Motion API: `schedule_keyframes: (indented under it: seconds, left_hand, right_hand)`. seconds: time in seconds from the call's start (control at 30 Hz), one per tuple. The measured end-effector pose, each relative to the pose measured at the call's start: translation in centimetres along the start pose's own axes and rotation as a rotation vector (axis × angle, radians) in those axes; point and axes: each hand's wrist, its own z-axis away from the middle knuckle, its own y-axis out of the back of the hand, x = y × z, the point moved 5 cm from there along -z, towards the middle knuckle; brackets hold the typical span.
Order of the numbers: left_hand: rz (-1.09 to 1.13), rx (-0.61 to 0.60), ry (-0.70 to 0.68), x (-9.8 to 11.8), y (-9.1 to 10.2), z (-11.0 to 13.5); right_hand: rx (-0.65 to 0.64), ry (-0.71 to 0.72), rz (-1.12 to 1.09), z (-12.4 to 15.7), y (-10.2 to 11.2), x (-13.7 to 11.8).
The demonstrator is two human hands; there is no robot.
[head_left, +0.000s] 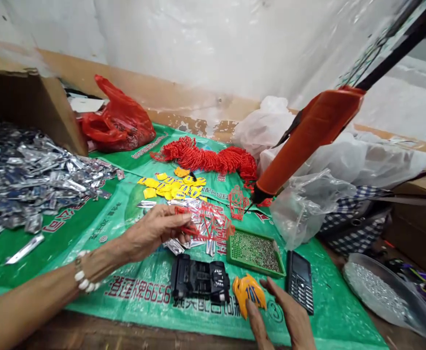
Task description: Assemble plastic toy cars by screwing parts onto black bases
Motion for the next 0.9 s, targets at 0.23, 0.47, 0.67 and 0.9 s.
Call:
schedule_keyframes:
  seconds: [0.23, 0.47, 0.67, 0.9]
  left_hand:
    - [0.484, -0.132, 0.241, -2.5, -4.6, 5.8]
    - [0.534, -0.123, 0.227, -3.1, -4.2, 7.1]
    - [-0.092, 0.109, 0.000, -3.4, -0.8, 7.8]
    - [-0.637, -0.124, -0.239, -4.2, -2.3, 7.5]
  right_hand:
    - [-0.418, 0.406, -0.105, -4.1, -2.3, -8.6]
    - [-0.657, 0.322, -0.273, -5.5, -2.8, -9.2]
    - [-0.663, 0.305, -0.166, -6.7, -2.7, -6.6]
    - [-0.867, 0.365, -0.160, -5.6, -5.1, -5.3]
